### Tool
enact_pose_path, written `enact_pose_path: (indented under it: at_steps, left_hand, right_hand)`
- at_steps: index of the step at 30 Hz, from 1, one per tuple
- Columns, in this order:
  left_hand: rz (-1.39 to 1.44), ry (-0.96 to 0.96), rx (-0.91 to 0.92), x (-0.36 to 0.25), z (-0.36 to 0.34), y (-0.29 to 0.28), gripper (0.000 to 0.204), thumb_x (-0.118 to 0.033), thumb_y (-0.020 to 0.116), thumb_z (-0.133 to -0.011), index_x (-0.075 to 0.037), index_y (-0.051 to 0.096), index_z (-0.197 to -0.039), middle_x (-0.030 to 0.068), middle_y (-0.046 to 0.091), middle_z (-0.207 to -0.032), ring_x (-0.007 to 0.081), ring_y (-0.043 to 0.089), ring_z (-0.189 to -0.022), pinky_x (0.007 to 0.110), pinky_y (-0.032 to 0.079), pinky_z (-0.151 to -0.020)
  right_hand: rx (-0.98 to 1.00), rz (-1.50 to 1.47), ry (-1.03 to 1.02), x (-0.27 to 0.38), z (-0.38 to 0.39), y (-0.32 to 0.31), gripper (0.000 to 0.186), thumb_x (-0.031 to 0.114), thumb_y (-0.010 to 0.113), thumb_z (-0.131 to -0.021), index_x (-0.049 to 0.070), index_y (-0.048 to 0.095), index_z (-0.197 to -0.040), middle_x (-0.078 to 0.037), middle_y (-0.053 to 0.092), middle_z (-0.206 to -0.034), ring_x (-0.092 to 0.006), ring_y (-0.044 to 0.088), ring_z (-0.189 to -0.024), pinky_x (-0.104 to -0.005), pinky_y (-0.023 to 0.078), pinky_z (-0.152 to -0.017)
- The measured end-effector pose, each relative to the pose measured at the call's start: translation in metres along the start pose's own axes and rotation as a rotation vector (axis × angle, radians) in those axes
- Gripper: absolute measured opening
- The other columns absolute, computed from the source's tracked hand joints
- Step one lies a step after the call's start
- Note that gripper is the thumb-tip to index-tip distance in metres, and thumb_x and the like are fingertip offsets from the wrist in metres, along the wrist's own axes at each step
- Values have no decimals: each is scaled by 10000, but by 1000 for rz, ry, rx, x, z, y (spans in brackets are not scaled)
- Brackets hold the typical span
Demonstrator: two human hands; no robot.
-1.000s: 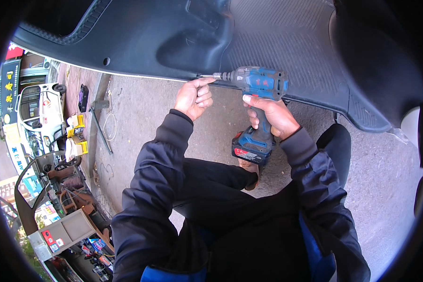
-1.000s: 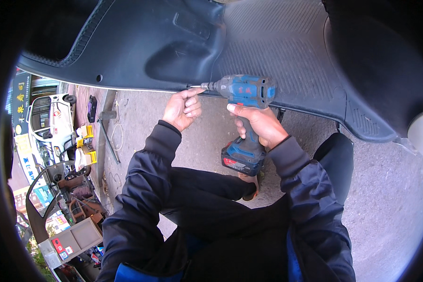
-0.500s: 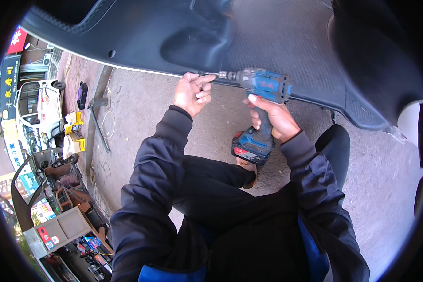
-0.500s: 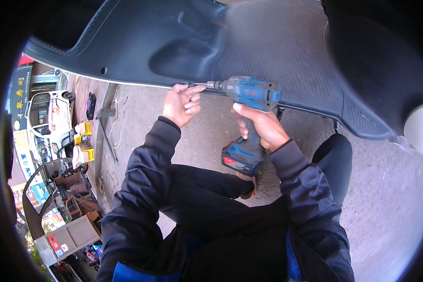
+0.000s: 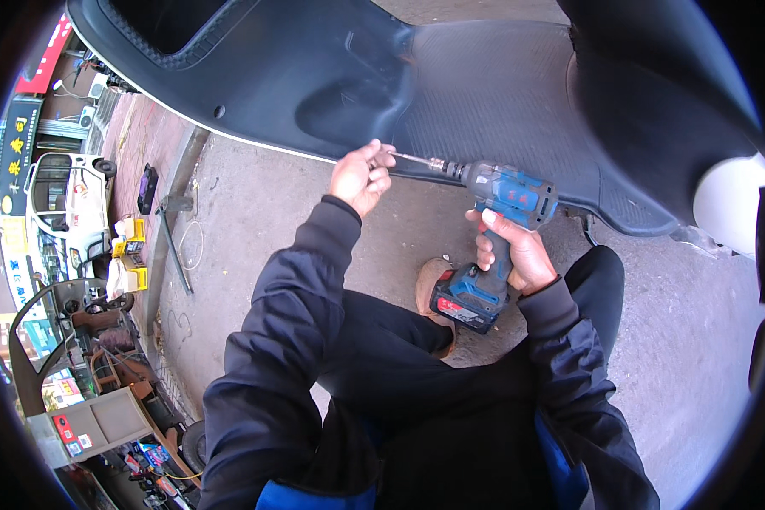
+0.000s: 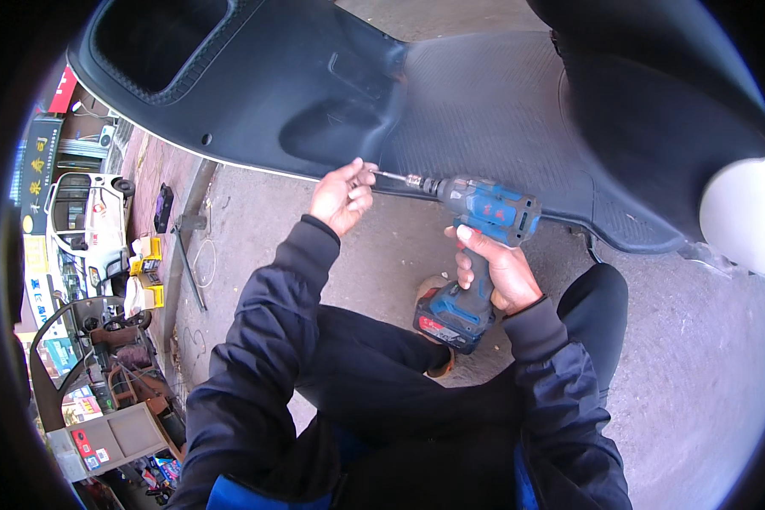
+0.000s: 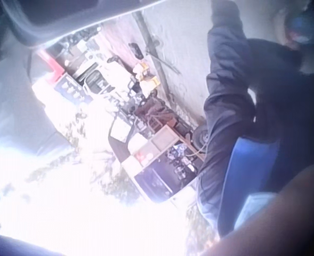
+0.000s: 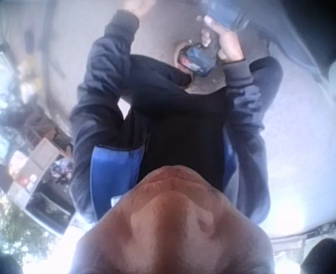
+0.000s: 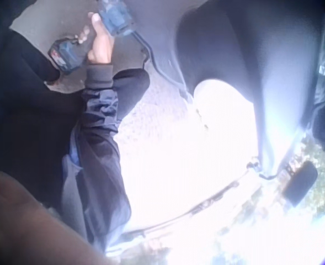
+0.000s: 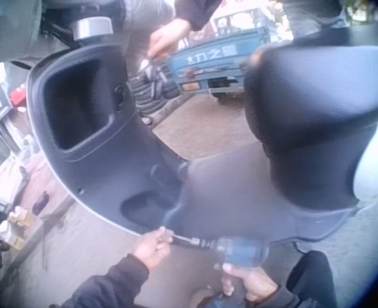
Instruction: The person removes a light-colored cover from a white scooter, then uses a cordless drill to remove several screws from the scooter's seat and floorboard area. The person also adjusts the scooter's front fairing and retrieves a tool from a nearby cabinet.
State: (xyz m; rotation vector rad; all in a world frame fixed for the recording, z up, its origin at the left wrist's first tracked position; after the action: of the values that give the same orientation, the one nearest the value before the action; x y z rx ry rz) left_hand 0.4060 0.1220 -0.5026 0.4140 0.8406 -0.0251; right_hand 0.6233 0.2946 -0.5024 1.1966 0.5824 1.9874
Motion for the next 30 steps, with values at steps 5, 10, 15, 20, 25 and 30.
enact_pose_path:
  at_steps: [5,10,15,20,25,30]
  left_hand:
    - [170,-64,13,5,-36,14,209,-134,507,-1038,62,578,-1015,167,610,-906,179,485,-629,289,394,-500]
    - [279,43,-153,-7,-74,21,346,-96,567,-1010,126,495,-1265,273,527,-1311,354,601,-1157,430,567,-969]
    - [199,97,-174,-30,-71,5,701,-264,535,-1056,105,273,-1592,289,235,-1695,415,179,-1601,568,150,-1296]
    - [95,53,-41,-45,-50,2,744,-388,450,-1082,70,238,-1628,278,170,-1730,374,2,-1638,575,-38,-1292]
    - [-71,191,-82,-60,-17,-2,699,-367,464,-1088,69,291,-1607,280,298,-1680,382,189,-1608,577,132,-1293]
    - [-321,81,249,-18,-6,46,379,-146,517,-1076,81,565,-1376,230,587,-1447,319,576,-1347,461,464,-1167]
  right_hand:
    - [-71,-1,-100,19,20,-16,407,292,740,-993,-43,644,-1204,-45,577,-754,-144,533,-592,-296,462,-582]
    - [-107,-25,-168,36,34,-22,382,269,741,-992,-44,659,-1195,-46,589,-756,-149,547,-607,-297,470,-595]
    - [-163,-62,-167,32,39,-28,390,269,755,-981,-38,655,-1201,-44,574,-746,-145,545,-618,-293,469,-585]
    - [-164,-12,-184,29,35,-34,397,293,733,-995,-26,633,-1209,-46,556,-735,-152,528,-611,-304,460,-593]
    - [-168,27,-175,29,35,-38,413,317,725,-999,-16,622,-1221,-43,548,-742,-153,520,-623,-307,457,-601]
    - [-198,-5,-126,26,39,-37,412,324,723,-999,1,626,-1235,-33,549,-751,-149,522,-632,-304,459,-607]
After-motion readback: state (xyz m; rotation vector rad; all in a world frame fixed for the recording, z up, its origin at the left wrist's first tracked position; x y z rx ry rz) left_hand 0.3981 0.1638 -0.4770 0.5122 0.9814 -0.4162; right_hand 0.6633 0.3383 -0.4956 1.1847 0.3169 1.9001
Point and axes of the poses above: each hand's wrist, its own z-axis away from the middle knuckle, its own y-axis out of the palm, x = y × z, the point moved 10 cm from there along -z, towards the middle knuckle
